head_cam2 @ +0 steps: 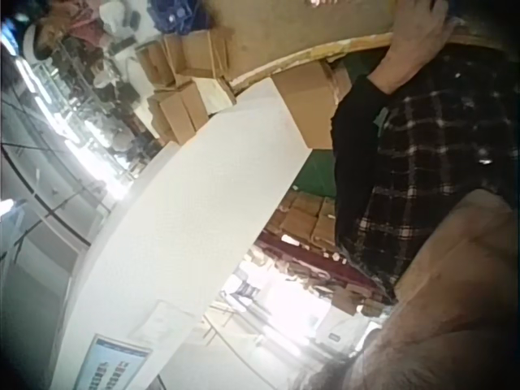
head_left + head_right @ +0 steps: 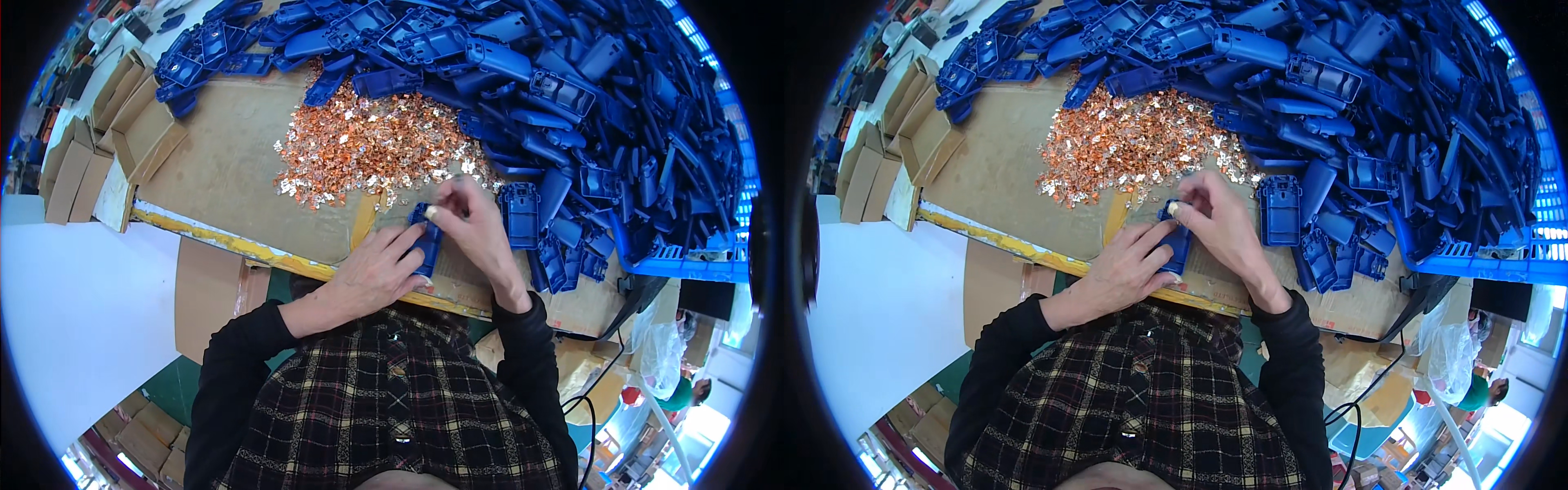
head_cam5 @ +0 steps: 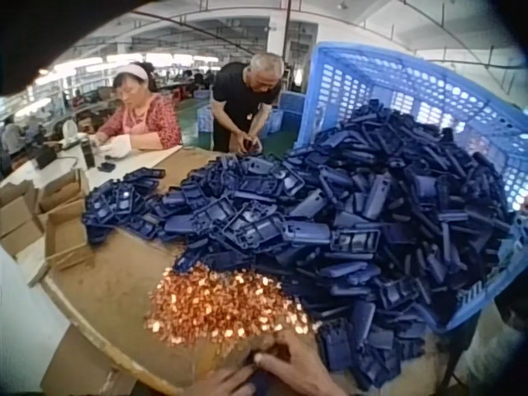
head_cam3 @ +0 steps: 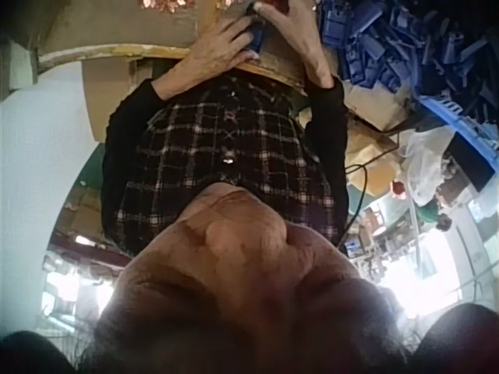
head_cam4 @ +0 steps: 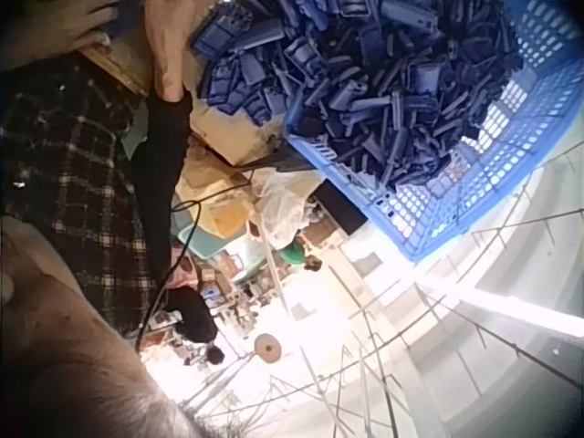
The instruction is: Assembling plastic device housings by manually inserting small metal components.
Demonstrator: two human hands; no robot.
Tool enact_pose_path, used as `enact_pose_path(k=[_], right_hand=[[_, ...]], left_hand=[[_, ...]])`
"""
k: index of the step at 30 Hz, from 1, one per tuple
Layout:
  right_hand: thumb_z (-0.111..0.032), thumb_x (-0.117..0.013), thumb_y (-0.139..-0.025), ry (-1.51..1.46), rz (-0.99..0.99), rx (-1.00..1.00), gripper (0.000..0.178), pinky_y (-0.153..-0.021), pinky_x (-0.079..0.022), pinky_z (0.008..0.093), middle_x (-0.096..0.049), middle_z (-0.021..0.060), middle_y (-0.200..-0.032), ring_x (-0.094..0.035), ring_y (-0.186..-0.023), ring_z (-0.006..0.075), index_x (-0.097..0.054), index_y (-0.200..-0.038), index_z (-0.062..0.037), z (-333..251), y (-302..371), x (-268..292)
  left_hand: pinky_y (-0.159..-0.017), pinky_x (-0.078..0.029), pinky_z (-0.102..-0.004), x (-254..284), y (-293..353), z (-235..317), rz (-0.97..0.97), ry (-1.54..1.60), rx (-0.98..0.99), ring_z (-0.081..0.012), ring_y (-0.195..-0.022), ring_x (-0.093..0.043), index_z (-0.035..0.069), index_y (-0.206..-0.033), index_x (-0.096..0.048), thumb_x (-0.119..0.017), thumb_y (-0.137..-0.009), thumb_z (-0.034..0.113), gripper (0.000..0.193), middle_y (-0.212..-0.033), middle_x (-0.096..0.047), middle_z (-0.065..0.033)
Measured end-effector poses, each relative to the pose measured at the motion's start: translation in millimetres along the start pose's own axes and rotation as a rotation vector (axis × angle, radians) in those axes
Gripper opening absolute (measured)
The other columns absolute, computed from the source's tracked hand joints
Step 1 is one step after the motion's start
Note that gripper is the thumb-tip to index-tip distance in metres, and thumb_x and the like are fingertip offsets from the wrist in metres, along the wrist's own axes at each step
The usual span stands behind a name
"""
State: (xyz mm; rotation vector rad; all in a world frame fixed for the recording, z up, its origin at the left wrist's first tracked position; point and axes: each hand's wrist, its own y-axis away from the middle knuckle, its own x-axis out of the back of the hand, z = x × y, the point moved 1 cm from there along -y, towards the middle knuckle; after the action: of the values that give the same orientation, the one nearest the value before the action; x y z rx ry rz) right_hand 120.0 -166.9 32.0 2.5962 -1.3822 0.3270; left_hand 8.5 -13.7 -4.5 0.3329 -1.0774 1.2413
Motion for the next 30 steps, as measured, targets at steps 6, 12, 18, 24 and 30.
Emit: enact_pose_path(k=[6, 12, 18, 24, 30], right_hand=[[-0.029, -0.048, -0.103, -0.749, -0.069, 0.048, 0.030, -0.071, -0.035, 0.0267, -0.050, 0.0046, -0.080, -0.041, -0.075, 0.0122, -0.053, -0.088, -0.0028, 21.1, 4.2, -10.0], [-0.030, -0.049, -0.103, -0.731, -0.150, 0.059, 0.031, -0.069, -0.035, 0.0255, -0.054, 0.0017, -0.081, -0.043, -0.074, 0.0094, -0.060, -0.091, -0.0036, 33.3, 2.7, -10.0], [-0.027, -0.048, -0.103, -0.602, -0.234, 0.071, 0.032, -0.068, -0.034, 0.0253, -0.051, 0.0007, -0.078, -0.039, -0.072, 0.0085, -0.057, -0.084, -0.0037, 31.2, 4.0, -7.7], [-0.032, -0.044, -0.102, -0.379, -0.292, 0.052, 0.039, -0.066, -0.032, 0.0268, -0.046, 0.0027, -0.073, -0.038, -0.070, 0.0116, -0.049, -0.075, -0.0032, 28.4, 4.8, -11.0], [-0.030, -0.042, -0.103, -0.792, -0.041, 0.079, 0.039, -0.069, -0.034, 0.0303, -0.046, 0.0056, -0.072, -0.039, -0.070, 0.0148, -0.044, -0.073, -0.0048, 37.3, -5.7, -13.7]], left_hand=[[-0.084, -0.043, -0.0403, 1.2, -3.2, 1.4, 0.004, -0.067, -0.032, -0.0304, -0.111, -0.050, 0.006, -0.098, -0.056, -0.070, -0.082, 0.031, 0.033, -0.131, -0.051, -0.0133], [-0.095, -0.043, -0.0449, 4.1, -5.7, 0.6, -0.001, -0.022, -0.049, -0.0350, -0.115, -0.048, 0.003, -0.101, -0.056, -0.072, -0.079, 0.027, 0.035, -0.126, -0.051, -0.0155], [-0.098, -0.044, -0.0450, 3.0, -7.7, -3.2, -0.056, 0.050, -0.048, -0.0373, -0.115, -0.048, 0.001, -0.102, -0.055, -0.072, -0.079, 0.026, 0.039, -0.125, -0.050, -0.0185], [-0.100, -0.043, -0.0448, 4.9, -7.4, -2.2, -0.047, 0.022, -0.050, -0.0381, -0.118, -0.048, 0.000, -0.105, -0.055, -0.072, -0.079, 0.027, 0.041, -0.125, -0.050, -0.0191], [-0.100, -0.044, -0.0426, 3.0, -6.9, -0.6, -0.031, -0.018, -0.068, -0.0376, -0.118, -0.048, 0.000, -0.103, -0.054, -0.072, -0.080, 0.026, 0.039, -0.126, -0.050, -0.0188]])
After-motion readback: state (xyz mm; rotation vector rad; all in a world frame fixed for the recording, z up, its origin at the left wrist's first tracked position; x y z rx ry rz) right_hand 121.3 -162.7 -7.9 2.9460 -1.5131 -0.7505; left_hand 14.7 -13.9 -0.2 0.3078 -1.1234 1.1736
